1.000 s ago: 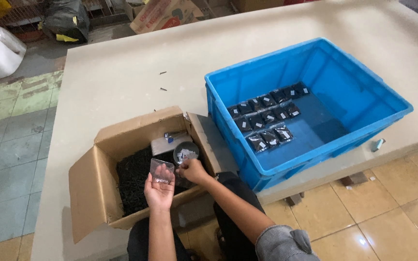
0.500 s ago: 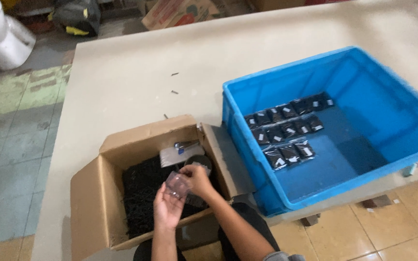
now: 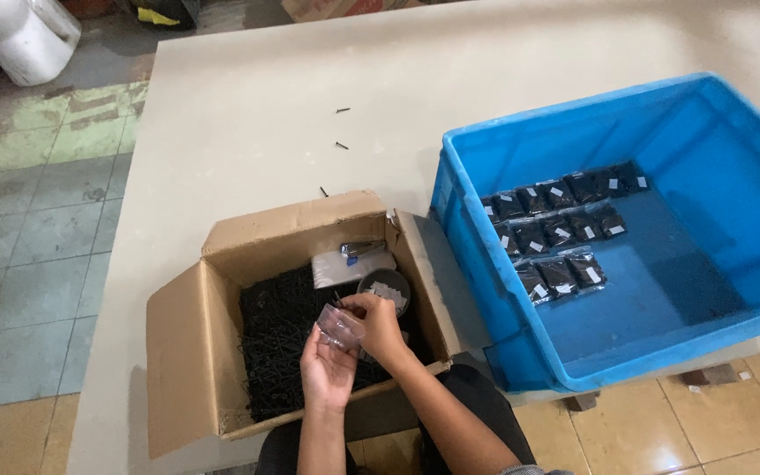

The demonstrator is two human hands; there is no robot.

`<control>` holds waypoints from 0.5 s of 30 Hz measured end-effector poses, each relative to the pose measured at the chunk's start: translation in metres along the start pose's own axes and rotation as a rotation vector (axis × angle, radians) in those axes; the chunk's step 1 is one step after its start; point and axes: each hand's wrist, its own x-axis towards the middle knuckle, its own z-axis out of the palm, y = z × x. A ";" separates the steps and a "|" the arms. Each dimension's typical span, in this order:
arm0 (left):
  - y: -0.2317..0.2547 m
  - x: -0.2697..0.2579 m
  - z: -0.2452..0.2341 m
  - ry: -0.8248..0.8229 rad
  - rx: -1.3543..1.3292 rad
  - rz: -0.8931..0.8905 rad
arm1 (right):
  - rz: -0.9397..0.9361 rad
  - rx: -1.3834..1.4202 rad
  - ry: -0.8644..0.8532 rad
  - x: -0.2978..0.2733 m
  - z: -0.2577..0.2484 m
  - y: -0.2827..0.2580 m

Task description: The person picks up screws from a cardboard box and places them into a small plastic bag.

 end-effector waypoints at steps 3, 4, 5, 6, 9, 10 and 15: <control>0.000 0.000 -0.001 0.024 -0.009 -0.023 | -0.168 -0.079 -0.001 -0.002 -0.005 -0.006; 0.001 -0.001 -0.001 0.037 -0.014 -0.043 | -0.203 -0.071 -0.006 -0.001 -0.005 -0.006; 0.002 -0.003 -0.001 0.050 -0.018 -0.062 | -0.238 -0.062 -0.010 -0.001 -0.006 -0.007; 0.001 -0.002 -0.002 0.049 -0.018 -0.064 | -0.238 -0.063 -0.008 -0.002 -0.007 -0.008; 0.001 -0.001 -0.003 0.021 -0.028 -0.059 | -0.240 -0.067 -0.021 -0.003 -0.013 -0.010; 0.001 -0.003 -0.002 0.020 -0.022 -0.060 | -0.224 -0.085 -0.041 -0.005 -0.015 -0.009; -0.003 0.006 -0.015 -0.085 0.016 -0.056 | -0.019 -0.054 -0.079 -0.010 -0.017 -0.012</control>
